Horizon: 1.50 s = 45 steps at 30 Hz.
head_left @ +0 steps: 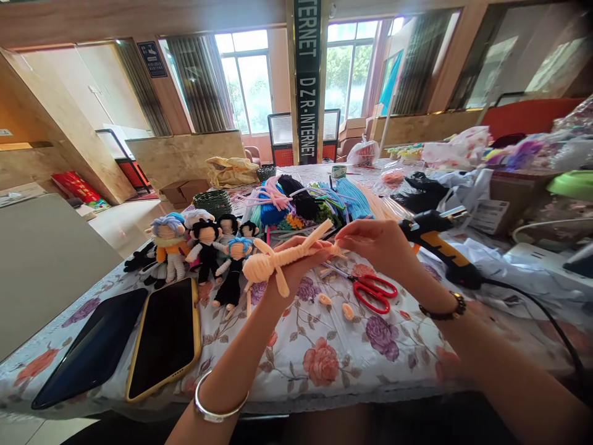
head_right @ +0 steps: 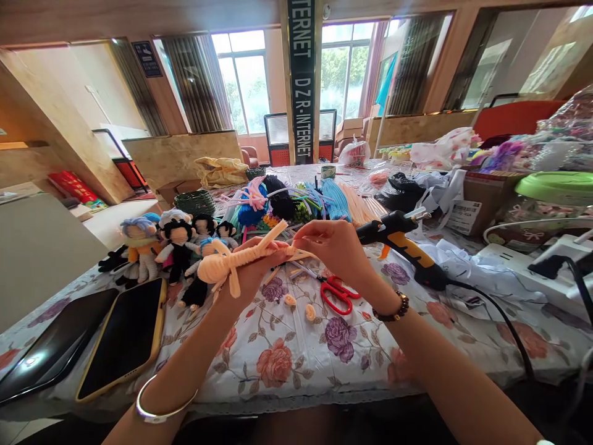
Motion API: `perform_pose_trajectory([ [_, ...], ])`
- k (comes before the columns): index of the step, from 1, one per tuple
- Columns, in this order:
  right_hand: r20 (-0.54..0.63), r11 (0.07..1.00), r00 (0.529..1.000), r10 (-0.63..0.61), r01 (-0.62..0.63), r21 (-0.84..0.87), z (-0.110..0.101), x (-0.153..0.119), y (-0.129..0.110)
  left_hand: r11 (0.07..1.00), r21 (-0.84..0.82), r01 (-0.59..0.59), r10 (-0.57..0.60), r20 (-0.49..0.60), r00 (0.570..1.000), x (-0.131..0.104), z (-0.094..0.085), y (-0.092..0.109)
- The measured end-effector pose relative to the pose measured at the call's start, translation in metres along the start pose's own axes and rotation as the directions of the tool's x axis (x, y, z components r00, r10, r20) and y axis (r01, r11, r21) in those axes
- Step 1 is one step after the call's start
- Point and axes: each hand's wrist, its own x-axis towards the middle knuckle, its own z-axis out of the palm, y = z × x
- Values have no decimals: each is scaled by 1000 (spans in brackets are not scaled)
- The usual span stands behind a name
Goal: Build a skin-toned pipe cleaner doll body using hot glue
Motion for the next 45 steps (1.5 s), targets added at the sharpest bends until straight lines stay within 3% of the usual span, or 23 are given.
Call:
perform_pose_trajectory([
  [4,101,984,993,67,-82,157,1,2,4,998,-43,54,-55,-10,998,0,1,2],
  [7,50,991,997,63,-68,111,0,0,-1,998,-46,48,-50,-34,998,1,2,3],
  [11,-16,1000,1000,-10,11,22,0,-2,-9,996,-71,54,-57,-40,998,3,2,1],
  [16,-5,985,990,-141,139,-104,1,-5,-8,992,-87,91,-93,-21,995,2,1,-1],
  [27,35,862,927,-374,361,-355,-3,-2,-7,988,78,134,-136,11,991,-1,2,-2],
  [30,14,898,947,-320,308,-315,-3,-2,-7,985,88,149,-153,44,987,-1,4,3],
  [36,77,1000,997,-28,29,-13,2,-1,-2,990,70,120,-125,76,989,-1,0,1],
  [41,311,940,948,67,-165,300,10,-2,3,997,54,62,-65,59,996,1,-1,-1],
  [45,342,925,934,104,-217,311,16,-5,-1,997,75,-6,8,-26,1000,3,1,-2],
])
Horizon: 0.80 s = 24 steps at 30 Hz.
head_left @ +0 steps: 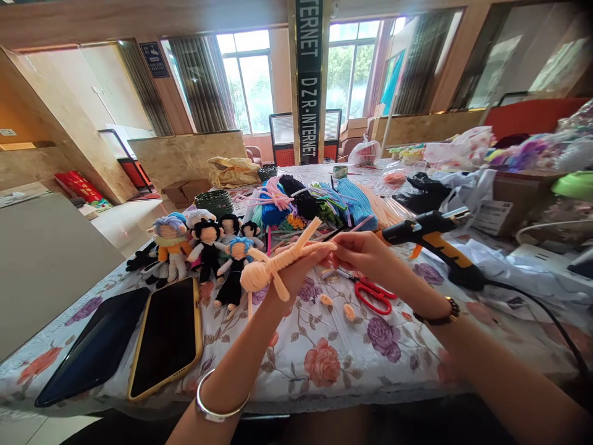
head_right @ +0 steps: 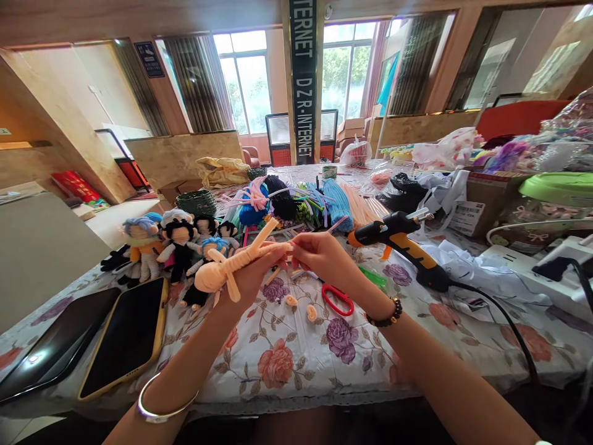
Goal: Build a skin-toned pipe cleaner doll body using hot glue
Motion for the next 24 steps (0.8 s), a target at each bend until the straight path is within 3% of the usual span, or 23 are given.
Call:
perform_pose_trajectory([
  [8,-26,966,999,40,-46,-255,9,-4,-9,987,142,-71,91,-143,986,1,-1,-1],
  [14,-93,812,992,-84,14,-583,14,-12,-21,981,170,-95,124,-168,978,4,-4,-5],
  [19,-156,773,975,-160,25,-634,17,-16,-23,988,128,-83,102,-149,984,5,-5,-7],
  [24,-163,755,968,-190,38,-655,17,-16,-26,981,190,-44,71,-135,988,1,-5,-2],
])
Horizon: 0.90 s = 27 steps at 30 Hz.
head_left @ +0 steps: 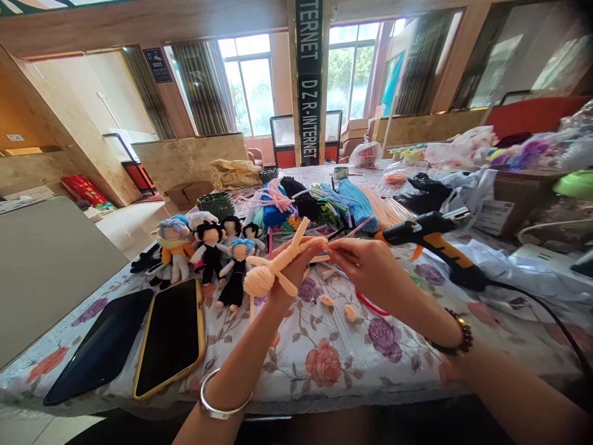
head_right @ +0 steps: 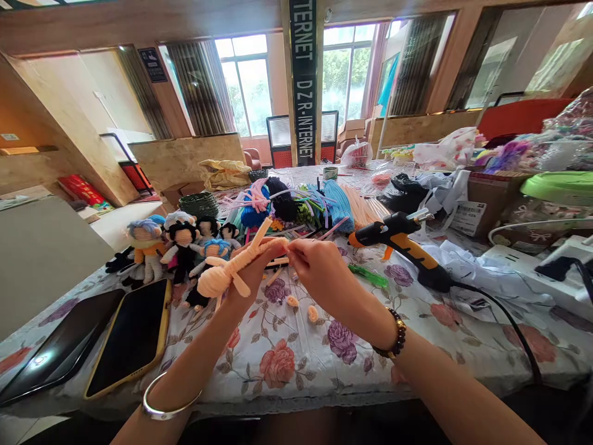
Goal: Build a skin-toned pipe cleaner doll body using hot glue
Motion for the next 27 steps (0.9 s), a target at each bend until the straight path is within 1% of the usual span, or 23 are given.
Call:
perform_pose_trajectory([
  [2,7,1000,1000,-6,6,-11,0,0,-1,1000,14,21,-20,-27,999,0,-1,-1],
  [3,14,1000,1000,-6,6,-15,0,0,-1,1000,-6,21,-22,-39,999,1,-1,-2],
  [7,86,999,996,-12,15,-40,0,-2,-5,978,-208,26,-37,-48,998,5,-1,-7],
  [11,220,996,975,-36,53,-70,-8,-3,-5,936,-343,73,-96,-49,994,7,1,-4],
  [13,303,989,952,-28,71,-130,-16,-2,1,915,-396,82,-108,-44,993,8,1,-2],
  [15,364,967,930,40,56,-249,-26,1,11,894,-437,96,-124,-36,992,8,1,-1],
  [16,366,948,926,91,31,-315,-31,2,18,884,-455,105,-133,-30,991,8,0,-1],
  [18,380,907,905,190,-14,-420,-37,4,33,865,-483,132,-158,-13,987,9,-1,-2],
  [19,399,902,891,218,-28,-431,-39,4,40,857,-495,145,-172,-10,985,9,-2,-3],
  [20,444,894,855,269,-51,-445,-39,4,45,850,-504,155,-184,-7,983,10,-2,-3],
  [21,500,887,805,319,-67,-458,-37,4,48,845,-510,162,-193,-7,981,10,-3,-4],
  [22,563,884,748,351,-66,-463,-34,3,49,842,-513,165,-198,-9,980,10,-3,-5],
  [23,608,880,702,372,-57,-472,-31,3,49,841,-515,167,-200,-10,980,11,-3,-5],
  [24,629,875,680,377,-39,-483,-27,2,47,840,-516,167,-201,-11,980,11,-3,-6],
  [25,628,869,684,372,-18,-495,-24,2,45,841,-515,167,-200,-9,980,11,-3,-6],
  [27,587,852,731,349,14,-524,-19,2,41,844,-508,170,-199,-3,980,10,-3,-6],
])
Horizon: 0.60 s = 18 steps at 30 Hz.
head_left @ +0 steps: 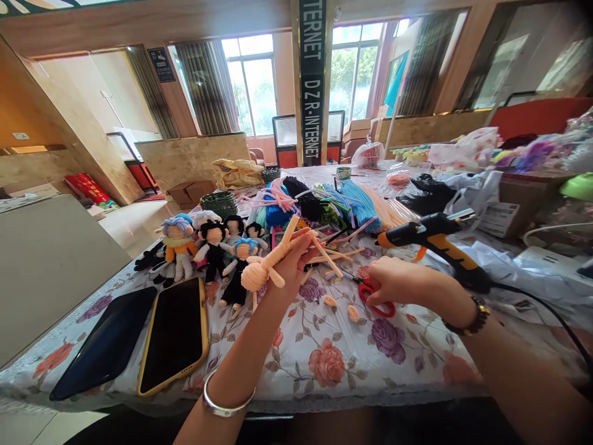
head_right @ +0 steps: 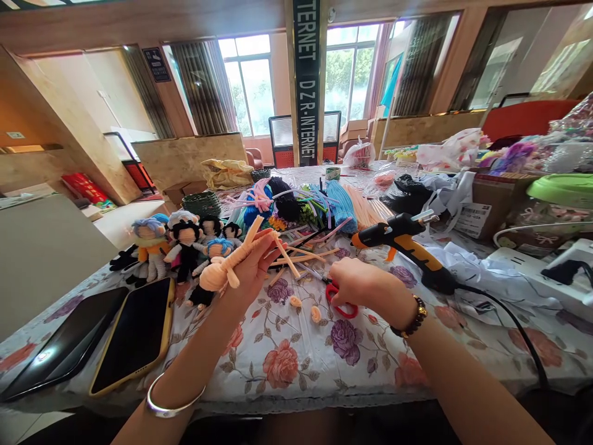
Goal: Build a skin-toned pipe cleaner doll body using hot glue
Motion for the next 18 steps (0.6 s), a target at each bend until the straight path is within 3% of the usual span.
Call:
perform_pose_trajectory([
  [3,-38,1000,999,16,-16,8,-1,2,-1,1000,14,-1,1,6,1000,-1,1,1],
  [7,21,993,998,54,-56,104,-3,4,3,1000,22,-18,18,-17,1000,-3,3,3],
  [11,81,990,997,7,-18,140,-2,6,6,999,-4,-43,43,-69,997,-2,2,3],
  [15,-106,985,994,-30,48,167,-1,10,19,998,-5,-69,68,-94,993,-1,-1,1],
  [18,-222,928,974,-34,114,355,-1,16,31,997,13,-77,78,-90,993,-1,-1,1],
])
